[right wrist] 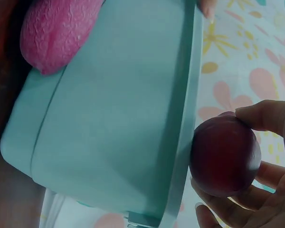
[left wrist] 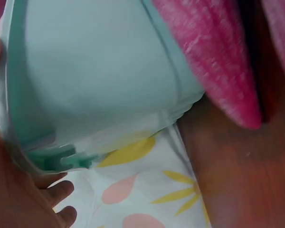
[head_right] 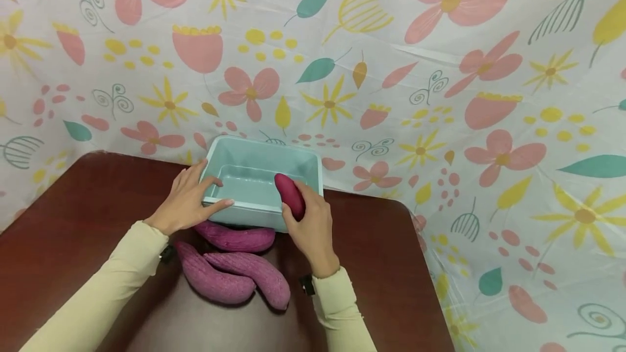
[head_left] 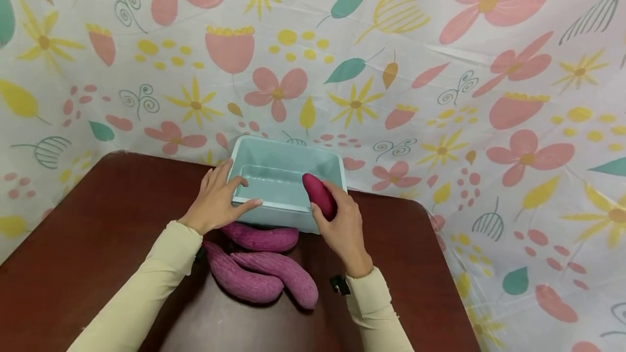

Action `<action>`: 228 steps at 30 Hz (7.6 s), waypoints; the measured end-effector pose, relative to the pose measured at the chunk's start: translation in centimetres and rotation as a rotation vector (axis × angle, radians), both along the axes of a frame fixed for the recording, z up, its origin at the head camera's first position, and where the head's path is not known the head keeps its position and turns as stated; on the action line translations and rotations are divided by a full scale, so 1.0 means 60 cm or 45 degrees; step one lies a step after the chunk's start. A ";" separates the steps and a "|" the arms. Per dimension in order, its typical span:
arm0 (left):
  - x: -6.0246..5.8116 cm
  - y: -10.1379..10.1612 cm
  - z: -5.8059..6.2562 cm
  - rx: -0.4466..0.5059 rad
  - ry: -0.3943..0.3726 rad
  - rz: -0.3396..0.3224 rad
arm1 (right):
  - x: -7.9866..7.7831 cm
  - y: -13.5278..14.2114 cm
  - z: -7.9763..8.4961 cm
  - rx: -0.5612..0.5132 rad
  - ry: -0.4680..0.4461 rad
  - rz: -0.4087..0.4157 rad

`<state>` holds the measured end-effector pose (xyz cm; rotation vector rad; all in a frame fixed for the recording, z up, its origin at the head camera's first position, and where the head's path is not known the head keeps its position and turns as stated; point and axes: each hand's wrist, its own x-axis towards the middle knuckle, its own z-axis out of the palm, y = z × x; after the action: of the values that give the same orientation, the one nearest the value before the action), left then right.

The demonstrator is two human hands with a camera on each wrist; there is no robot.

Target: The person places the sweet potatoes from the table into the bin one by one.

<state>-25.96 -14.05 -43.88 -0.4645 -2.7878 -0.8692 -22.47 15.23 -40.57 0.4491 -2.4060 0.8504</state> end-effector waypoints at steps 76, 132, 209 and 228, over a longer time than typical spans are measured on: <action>-0.015 0.005 -0.016 0.069 -0.134 0.073 | 0.124 -0.032 -0.096 -0.070 -0.394 0.076; -0.017 0.007 -0.013 0.088 -0.150 0.084 | 0.191 -0.009 -0.175 -0.191 -0.495 -0.225; -0.010 0.003 -0.019 0.092 -0.090 0.084 | -0.029 -0.025 -0.037 -0.302 0.079 -0.025; -0.012 0.006 -0.021 0.123 -0.107 0.096 | -0.088 -0.039 -0.023 -0.286 -0.045 -0.127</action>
<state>-26.69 -13.66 -45.16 -0.3126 -2.8016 -1.0236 -27.75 12.89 -41.97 0.2268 -2.3081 1.0760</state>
